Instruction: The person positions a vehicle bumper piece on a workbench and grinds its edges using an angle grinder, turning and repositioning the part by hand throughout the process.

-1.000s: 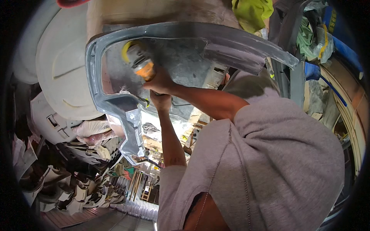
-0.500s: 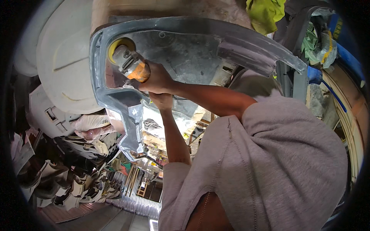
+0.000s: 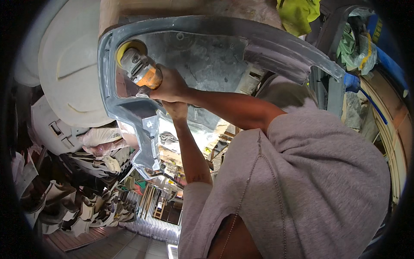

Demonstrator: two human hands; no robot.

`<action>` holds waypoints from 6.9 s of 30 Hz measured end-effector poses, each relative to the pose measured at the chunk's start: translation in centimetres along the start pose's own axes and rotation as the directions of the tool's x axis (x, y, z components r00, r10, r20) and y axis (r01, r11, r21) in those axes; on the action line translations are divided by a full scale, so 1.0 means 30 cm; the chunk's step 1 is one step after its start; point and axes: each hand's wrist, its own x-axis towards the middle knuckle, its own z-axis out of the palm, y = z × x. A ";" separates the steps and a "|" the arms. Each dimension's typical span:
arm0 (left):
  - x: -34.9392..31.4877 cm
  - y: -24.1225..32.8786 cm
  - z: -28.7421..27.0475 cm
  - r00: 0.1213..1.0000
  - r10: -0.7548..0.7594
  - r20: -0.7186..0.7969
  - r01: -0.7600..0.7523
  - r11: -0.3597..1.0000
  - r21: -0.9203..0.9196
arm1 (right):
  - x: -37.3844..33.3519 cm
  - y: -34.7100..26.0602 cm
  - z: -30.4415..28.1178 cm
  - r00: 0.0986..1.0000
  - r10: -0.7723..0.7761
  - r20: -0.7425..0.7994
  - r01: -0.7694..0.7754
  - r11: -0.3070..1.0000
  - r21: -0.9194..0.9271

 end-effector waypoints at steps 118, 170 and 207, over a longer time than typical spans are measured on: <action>-0.108 -0.124 0.092 0.999 0.008 0.053 -0.008 1.000 0.013 | -0.043 0.114 -0.104 1.000 -0.003 0.005 0.004 0.992 -0.124; 0.015 -0.005 0.336 0.914 -0.217 -0.341 -0.154 0.594 -0.790 | 0.086 -0.047 0.027 0.906 -0.068 0.418 0.390 0.520 -0.760; 0.110 0.033 0.224 0.838 -0.278 -0.469 -0.263 0.547 -0.794 | 0.094 -0.095 0.210 0.876 -0.047 0.480 0.472 0.285 -0.834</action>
